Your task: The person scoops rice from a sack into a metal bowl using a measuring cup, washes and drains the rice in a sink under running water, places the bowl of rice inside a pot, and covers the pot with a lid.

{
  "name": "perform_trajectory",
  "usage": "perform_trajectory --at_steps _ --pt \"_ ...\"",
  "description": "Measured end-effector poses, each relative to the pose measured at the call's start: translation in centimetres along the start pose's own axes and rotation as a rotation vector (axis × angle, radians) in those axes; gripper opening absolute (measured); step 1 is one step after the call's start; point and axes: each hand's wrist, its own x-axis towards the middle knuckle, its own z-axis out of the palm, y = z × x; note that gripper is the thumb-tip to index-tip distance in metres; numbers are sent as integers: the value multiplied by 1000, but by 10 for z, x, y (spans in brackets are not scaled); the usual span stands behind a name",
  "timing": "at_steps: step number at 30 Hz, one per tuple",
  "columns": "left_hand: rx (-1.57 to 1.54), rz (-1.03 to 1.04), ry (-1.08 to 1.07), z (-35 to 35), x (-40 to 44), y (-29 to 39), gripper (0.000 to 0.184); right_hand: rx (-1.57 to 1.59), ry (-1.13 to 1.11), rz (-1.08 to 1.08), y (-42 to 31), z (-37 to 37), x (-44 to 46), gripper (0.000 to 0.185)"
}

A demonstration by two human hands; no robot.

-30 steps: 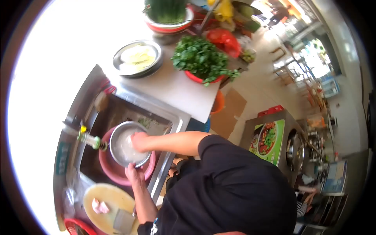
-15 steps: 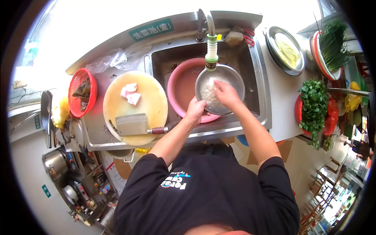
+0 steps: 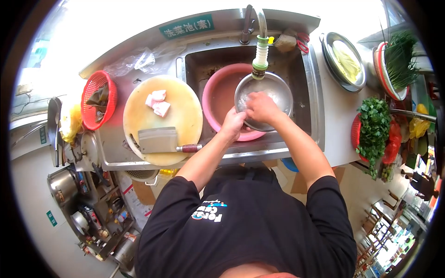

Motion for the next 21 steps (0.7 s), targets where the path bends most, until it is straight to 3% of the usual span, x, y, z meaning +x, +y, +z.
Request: perform_trajectory --at_steps 4,8,12,14,15,18,21 --pt "-18 16 -3 -7 1 -3 29 -68 -113 -146 9 11 -14 21" --pt "-30 10 -10 -7 -2 -4 28 -81 -194 -160 10 -2 -33 21" --pt "-1 18 0 -5 -6 1 27 -45 -349 -16 18 -18 -35 22" --pt "2 24 -5 -6 -6 -1 26 175 71 -35 22 -25 -38 26" --pt "5 36 -6 -8 -4 -2 26 125 163 -32 28 -20 -34 37" --pt "-9 39 -55 -16 0 -6 24 6 287 105 28 -11 -26 50" --pt "43 5 57 -26 5 -10 25 52 -67 239 25 -9 -13 62"
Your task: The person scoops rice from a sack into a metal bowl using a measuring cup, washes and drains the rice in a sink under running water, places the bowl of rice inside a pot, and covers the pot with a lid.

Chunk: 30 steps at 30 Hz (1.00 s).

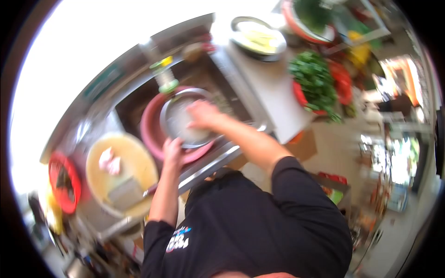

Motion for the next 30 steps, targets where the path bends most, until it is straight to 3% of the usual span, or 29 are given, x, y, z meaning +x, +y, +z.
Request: perform_trajectory --at_steps 2,5,8,11,13,14,16,19,23,27,30 --pt "56 0 106 9 -9 9 26 41 -2 21 -4 10 -4 68" --pt "-49 6 -101 -2 6 -1 31 184 -6 125 -8 21 -14 71" --pt "55 5 -88 -3 13 -7 32 219 -16 170 -14 30 -22 68" --pt "102 6 -90 3 6 -4 29 190 -55 99 -20 50 -15 60" --pt "96 -14 -100 4 4 -3 30 305 40 103 -29 58 -14 44" --pt "104 -16 -105 4 4 -3 30 311 45 109 -33 55 -16 44" --pt "109 -25 -136 3 4 -1 31 90 60 -67 -42 49 -18 34" --pt "73 -27 -175 1 6 -2 31 -145 111 -154 -50 24 -25 28" --pt "60 -16 -195 -2 9 -3 33 -330 88 -79 -37 15 -17 27" --pt "36 -32 -93 4 8 -4 28 -63 -8 169 -14 17 -16 29" --pt "87 -39 -31 13 5 -8 26 -15 -122 117 9 32 -24 44"
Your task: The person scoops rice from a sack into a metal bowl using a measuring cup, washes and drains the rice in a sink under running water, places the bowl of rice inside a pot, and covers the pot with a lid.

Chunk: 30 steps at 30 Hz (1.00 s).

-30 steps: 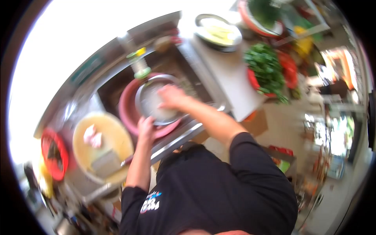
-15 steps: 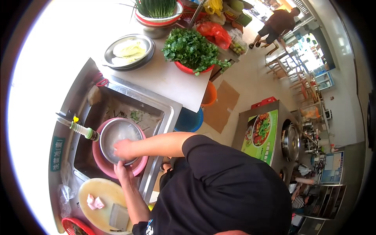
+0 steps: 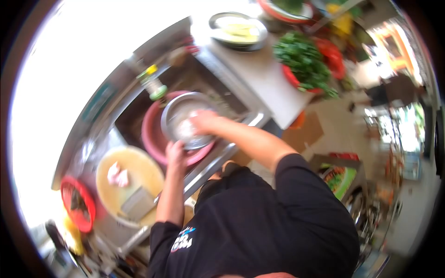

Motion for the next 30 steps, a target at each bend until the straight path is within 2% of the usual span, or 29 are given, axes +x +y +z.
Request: perform_trajectory --at_steps 3,5,6,8,9,13,15,19,20,22,23,25,30 --pt "-3 18 15 3 -5 0 34 184 -2 -2 -10 -13 -30 59" --pt "-64 44 -81 -3 -1 -6 28 258 42 37 -16 2 -29 63" --pt "-63 33 -77 -3 -5 -4 28 255 28 3 -18 15 -24 63" --pt "-95 21 -99 0 -6 -3 27 373 208 -82 -26 25 -20 61" --pt "-96 19 -91 -1 -5 -4 27 375 201 -87 -29 23 -21 61" --pt "-62 18 -123 7 -5 -2 30 244 298 -199 -32 5 -15 51" --pt "-80 33 -119 10 -7 1 30 -49 477 -292 -27 1 -2 48" --pt "-89 33 -93 17 -4 2 27 -193 422 -224 -6 -9 4 43" --pt "-109 27 -53 18 -3 1 27 -167 419 -236 -1 -11 1 43" --pt "-137 22 -34 22 -3 -2 27 -80 272 -147 7 -23 -10 34" --pt "-134 18 -12 27 0 -4 27 -68 272 -141 18 -21 -12 34" --pt "-142 21 5 30 -1 -6 27 -26 74 -121 24 -19 -16 42" --pt "-129 34 34 41 2 -15 28 8 41 -195 23 -5 -31 43"
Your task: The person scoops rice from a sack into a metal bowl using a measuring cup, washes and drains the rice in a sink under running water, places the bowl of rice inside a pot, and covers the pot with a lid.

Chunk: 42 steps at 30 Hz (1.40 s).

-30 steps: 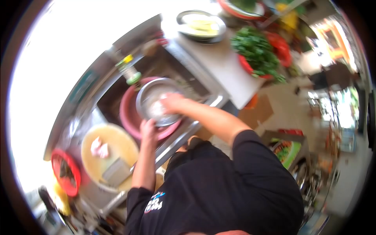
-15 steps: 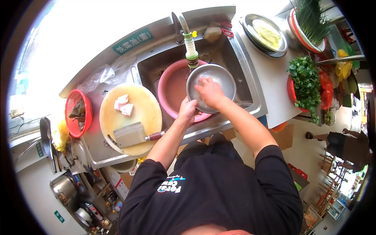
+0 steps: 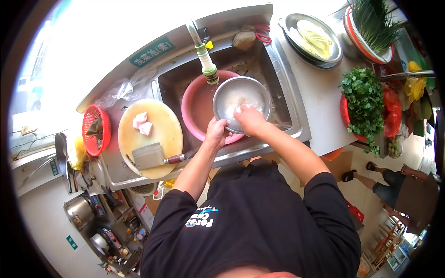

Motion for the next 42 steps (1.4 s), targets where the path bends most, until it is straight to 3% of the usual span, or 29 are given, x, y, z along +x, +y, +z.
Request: perform_trajectory --at_steps 5,7,11,15,16,19,24,27,28,31,37,42 --pt "-16 -18 -15 10 -4 1 29 121 90 -166 -7 16 27 35" --pt "-38 -13 -41 12 -2 -3 32 -92 107 -203 1 16 57 27" --pt "-37 9 -8 14 0 -6 25 -322 266 -202 20 2 54 25" --pt "-63 5 -6 17 1 -8 22 -192 186 -67 29 -22 25 24" --pt "-69 -4 30 21 0 -9 23 -104 10 44 31 -26 17 28" --pt "-66 8 -1 20 1 -12 30 -45 39 49 36 -2 6 42" --pt "-46 -5 -6 16 1 -11 26 9 -41 61 18 9 4 36" --pt "-23 -5 -10 12 2 -13 26 176 22 -4 8 10 8 32" --pt "-17 -3 -7 9 2 -12 26 159 170 -143 4 9 13 29" --pt "-23 8 -55 18 -5 -3 26 50 164 -176 -3 -6 18 39" --pt "-24 20 -49 17 -2 -3 27 -154 325 -118 21 -6 28 36" --pt "-33 0 -37 17 0 -4 26 -52 203 6 22 1 -2 45"
